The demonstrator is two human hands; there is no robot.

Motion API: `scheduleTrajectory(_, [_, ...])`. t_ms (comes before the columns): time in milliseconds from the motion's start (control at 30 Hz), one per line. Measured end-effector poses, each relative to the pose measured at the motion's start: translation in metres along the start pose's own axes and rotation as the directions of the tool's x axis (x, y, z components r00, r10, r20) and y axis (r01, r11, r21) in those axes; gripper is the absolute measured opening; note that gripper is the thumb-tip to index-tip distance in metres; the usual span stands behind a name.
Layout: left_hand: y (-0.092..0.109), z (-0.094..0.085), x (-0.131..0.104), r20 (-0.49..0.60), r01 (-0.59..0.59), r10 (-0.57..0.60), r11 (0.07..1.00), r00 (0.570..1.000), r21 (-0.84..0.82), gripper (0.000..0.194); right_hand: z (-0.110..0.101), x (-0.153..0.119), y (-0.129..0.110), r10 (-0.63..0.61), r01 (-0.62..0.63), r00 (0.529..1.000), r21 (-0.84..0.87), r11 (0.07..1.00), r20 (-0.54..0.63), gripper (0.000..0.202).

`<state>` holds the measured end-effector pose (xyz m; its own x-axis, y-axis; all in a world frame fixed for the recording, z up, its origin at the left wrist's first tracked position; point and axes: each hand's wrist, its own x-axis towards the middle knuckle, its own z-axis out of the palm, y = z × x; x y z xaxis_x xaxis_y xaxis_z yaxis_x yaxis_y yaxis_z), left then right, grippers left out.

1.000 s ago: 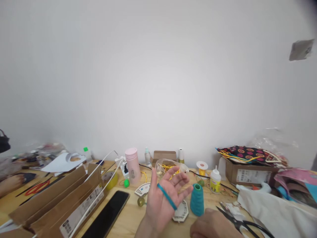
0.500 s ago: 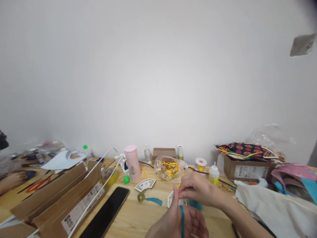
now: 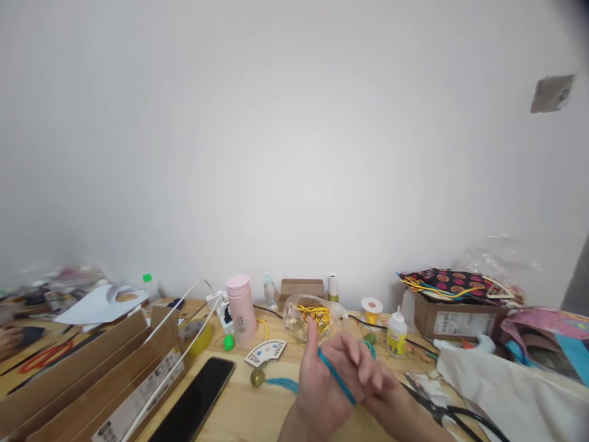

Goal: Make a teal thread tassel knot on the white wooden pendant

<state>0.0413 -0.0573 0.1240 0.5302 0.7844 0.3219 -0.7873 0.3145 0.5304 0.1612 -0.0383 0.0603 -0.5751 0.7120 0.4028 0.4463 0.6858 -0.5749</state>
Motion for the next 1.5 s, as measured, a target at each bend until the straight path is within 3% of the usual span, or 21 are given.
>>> scheduleTrajectory(167, [0.017,-0.014,0.013,-0.14,-0.17,0.172,0.985,0.975,0.023,0.056,-0.004,-0.003,0.001,-0.054,0.045,0.995,-0.101,0.994,-0.088,0.03])
scheduleTrajectory(333, [0.026,-0.035,0.017,-0.199,-0.203,0.23,0.968,0.953,0.147,0.052,-0.015,0.004,-0.006,-0.063,0.05,0.996,-0.201,0.978,-0.057,0.027])
scheduleTrajectory(467, [0.026,-0.048,0.019,-0.319,-0.025,0.092,0.977,0.943,0.21,0.062,-0.031,0.02,-0.012,-0.094,0.085,0.995,-0.244,0.966,-0.028,0.022])
scheduleTrajectory(600, [0.017,-0.058,0.019,-0.379,0.196,-0.097,0.952,0.92,0.234,0.067,-0.045,0.042,-0.018,-0.083,0.1,0.992,-0.201,0.974,0.094,0.018])
scheduleTrajectory(800, [0.006,-0.071,0.021,-0.481,0.434,-0.24,0.832,0.843,0.346,0.081,-0.046,0.064,-0.006,0.022,-0.007,0.992,-0.118,0.993,0.121,0.016])
scheduleTrajectory(967, [0.022,-0.063,0.033,-0.434,0.403,-0.223,0.831,0.873,0.384,0.082,-0.068,0.077,-0.012,0.007,0.009,0.99,-0.116,0.993,0.14,0.016])
scheduleTrajectory(1233, [0.062,-0.007,0.05,-0.247,0.353,-0.264,0.807,0.933,0.473,0.086,-0.134,0.098,-0.068,-0.173,0.185,0.977,-0.094,0.978,0.127,0.019])
scheduleTrajectory(1333, [0.06,0.001,0.044,-0.193,0.376,-0.324,0.835,0.926,0.401,0.086,-0.139,0.09,-0.082,-0.217,0.219,0.97,-0.014,0.976,0.111,0.021])
scheduleTrajectory(1500, [0.037,-0.003,0.026,-0.09,0.471,-0.464,0.846,0.881,0.249,0.096,-0.125,0.079,-0.084,-0.224,0.218,0.974,0.104,0.97,0.042,0.019])
